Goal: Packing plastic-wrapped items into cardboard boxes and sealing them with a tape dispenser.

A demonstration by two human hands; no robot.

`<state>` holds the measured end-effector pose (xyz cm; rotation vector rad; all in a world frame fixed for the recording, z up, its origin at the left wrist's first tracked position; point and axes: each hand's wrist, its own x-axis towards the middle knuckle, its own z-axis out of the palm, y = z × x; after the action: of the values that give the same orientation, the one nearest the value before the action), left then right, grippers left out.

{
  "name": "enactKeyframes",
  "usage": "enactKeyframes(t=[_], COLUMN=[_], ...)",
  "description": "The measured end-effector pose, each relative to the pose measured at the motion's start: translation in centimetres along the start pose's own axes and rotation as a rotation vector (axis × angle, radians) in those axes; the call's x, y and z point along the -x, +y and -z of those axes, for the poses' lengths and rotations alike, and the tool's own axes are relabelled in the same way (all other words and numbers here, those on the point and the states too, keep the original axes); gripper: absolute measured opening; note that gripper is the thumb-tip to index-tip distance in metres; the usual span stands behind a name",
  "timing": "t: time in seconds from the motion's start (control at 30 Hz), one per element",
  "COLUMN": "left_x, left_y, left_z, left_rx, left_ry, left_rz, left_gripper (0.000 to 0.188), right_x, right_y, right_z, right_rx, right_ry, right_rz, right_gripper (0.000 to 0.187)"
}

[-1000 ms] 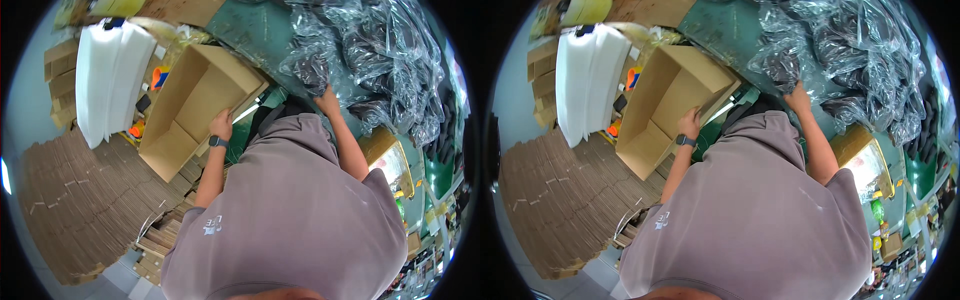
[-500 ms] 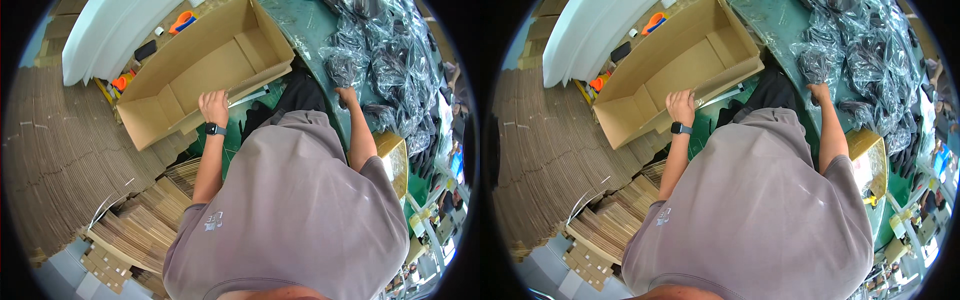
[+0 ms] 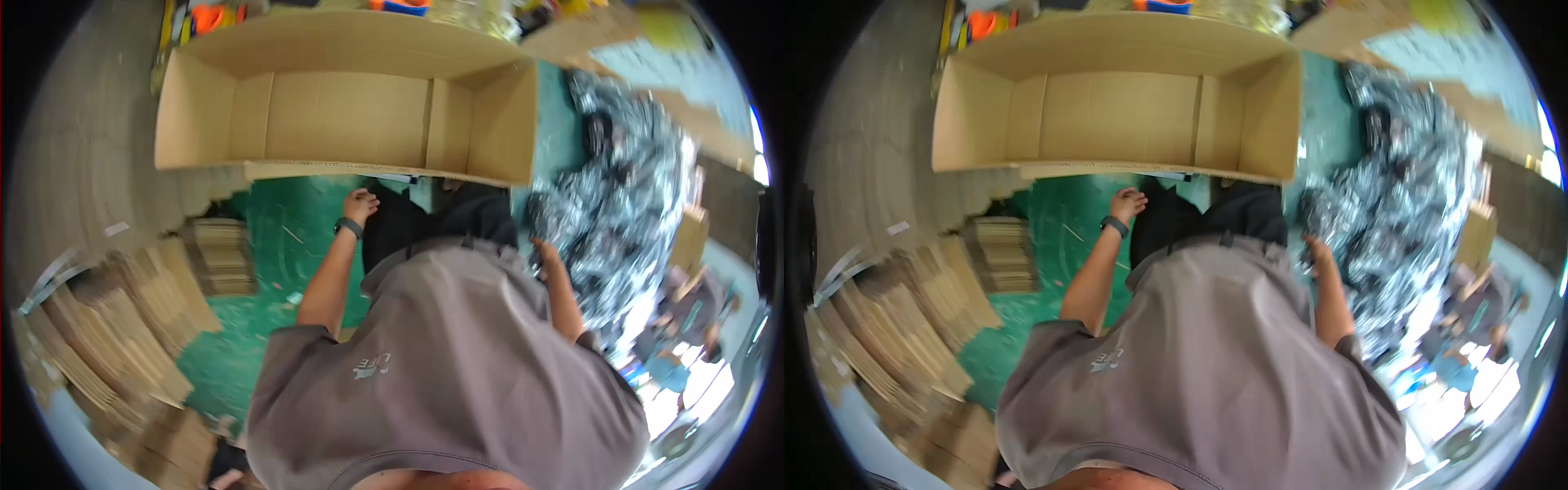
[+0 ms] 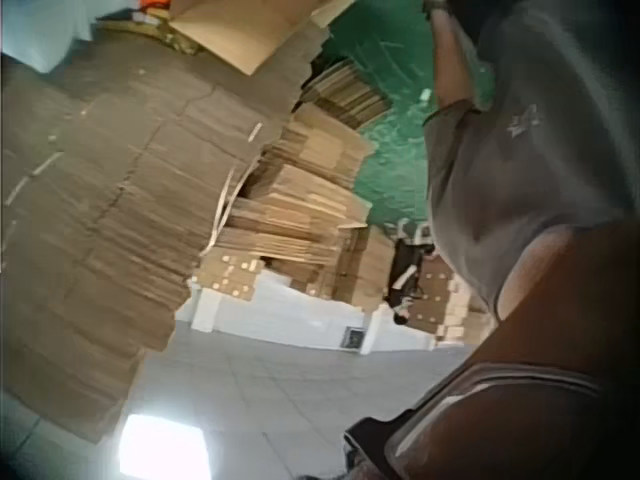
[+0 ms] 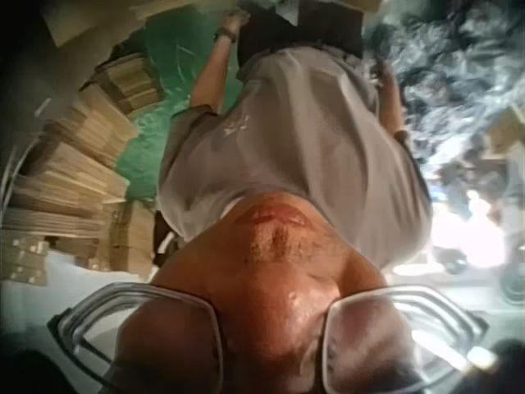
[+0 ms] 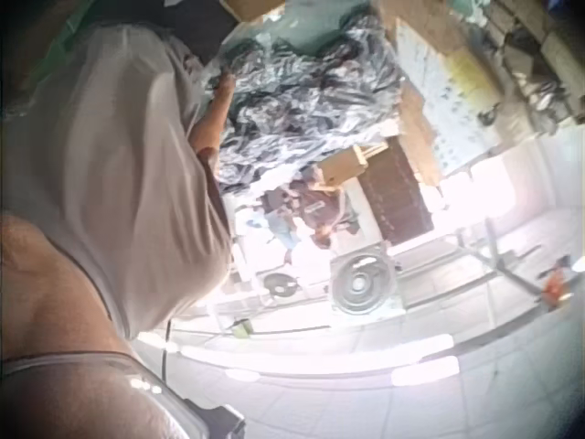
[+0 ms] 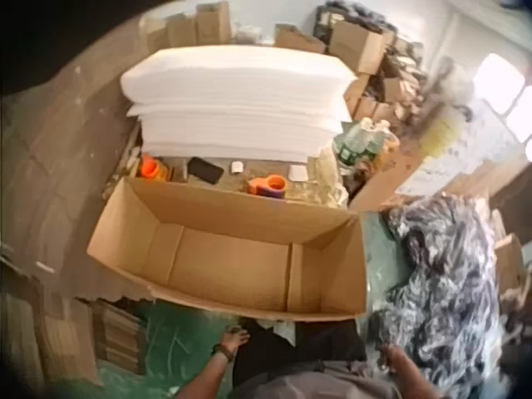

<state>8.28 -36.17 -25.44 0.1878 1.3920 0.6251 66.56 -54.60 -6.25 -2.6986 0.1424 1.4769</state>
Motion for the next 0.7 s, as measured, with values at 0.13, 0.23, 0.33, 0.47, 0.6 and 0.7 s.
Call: enactKeyframes(t=[0.13,0.23,0.33,0.47,0.6,0.7], left_x=[-16.5,-22.0,-27.5,-33.7,-37.2,-38.2], left_y=[-8.7,-15.1,-17.6,-16.1,-19.4,-21.7], left_z=[4.0,-1.4,-4.6,-5.3,-1.4,-1.2], left_rx=[-0.585,-0.002,0.751,1.659,1.719,1.392], left_ry=[0.533,0.584,0.566,0.343,0.399,0.537], left_rz=[-0.485,-0.231,0.004,0.191,0.114,0.119], left_gripper=[0.051,0.051,0.051,0.053,0.060,0.073], right_x=[1.0,-0.5,-0.5,1.8,1.8,2.2], right_y=[-3.8,-3.2,-2.0,-5.7,-15.5,-19.5], right_z=[-2.7,-2.1,-2.7,-2.3,-10.7,-15.6], right_rx=[0.080,0.088,-0.124,-0.052,0.157,0.257], right_ry=[-0.187,0.051,-0.047,-0.299,-0.371,-0.386], right_rz=[0.117,-0.002,0.011,0.122,0.197,0.241], right_gripper=[0.104,0.075,0.051,0.027,0.027,0.027])
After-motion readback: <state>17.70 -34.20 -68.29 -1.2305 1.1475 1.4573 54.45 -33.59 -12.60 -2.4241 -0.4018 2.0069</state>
